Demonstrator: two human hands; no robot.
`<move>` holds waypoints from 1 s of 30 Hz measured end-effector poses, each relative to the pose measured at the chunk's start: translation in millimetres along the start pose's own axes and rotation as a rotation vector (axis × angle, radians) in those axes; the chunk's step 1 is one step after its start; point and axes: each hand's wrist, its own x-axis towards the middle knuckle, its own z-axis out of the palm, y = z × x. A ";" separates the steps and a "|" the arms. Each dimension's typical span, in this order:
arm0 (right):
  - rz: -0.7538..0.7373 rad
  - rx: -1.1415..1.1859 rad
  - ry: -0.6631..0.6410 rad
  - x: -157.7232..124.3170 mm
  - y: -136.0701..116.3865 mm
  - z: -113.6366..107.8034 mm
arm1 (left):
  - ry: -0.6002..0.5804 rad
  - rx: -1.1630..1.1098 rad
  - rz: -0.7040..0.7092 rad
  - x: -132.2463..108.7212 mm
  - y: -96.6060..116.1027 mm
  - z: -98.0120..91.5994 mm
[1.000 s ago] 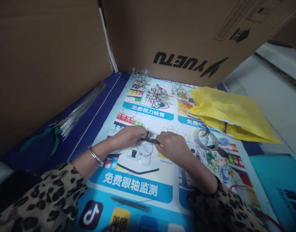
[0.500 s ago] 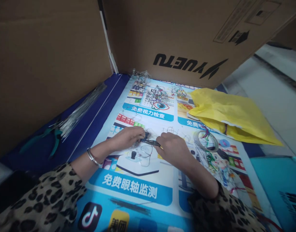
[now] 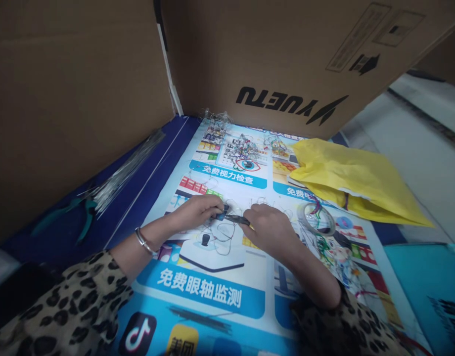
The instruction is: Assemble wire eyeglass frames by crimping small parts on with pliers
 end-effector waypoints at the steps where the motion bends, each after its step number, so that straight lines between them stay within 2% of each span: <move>1: -0.001 0.002 -0.001 0.3 -0.8 -0.2 | 0.008 -0.006 -0.002 0.2 0.2 0.2; 8: -0.003 0.009 -0.015 2.1 -7.0 -0.6 | 0.024 -0.051 -0.025 0.2 1.2 0.1; 20: -0.026 0.011 0.048 1.5 -10.4 4.5 | -0.007 -0.097 -0.024 0.3 0.2 -1.4; 30: -0.028 0.001 0.026 1.3 -12.7 3.8 | -0.029 -0.072 -0.022 1.0 1.7 -2.3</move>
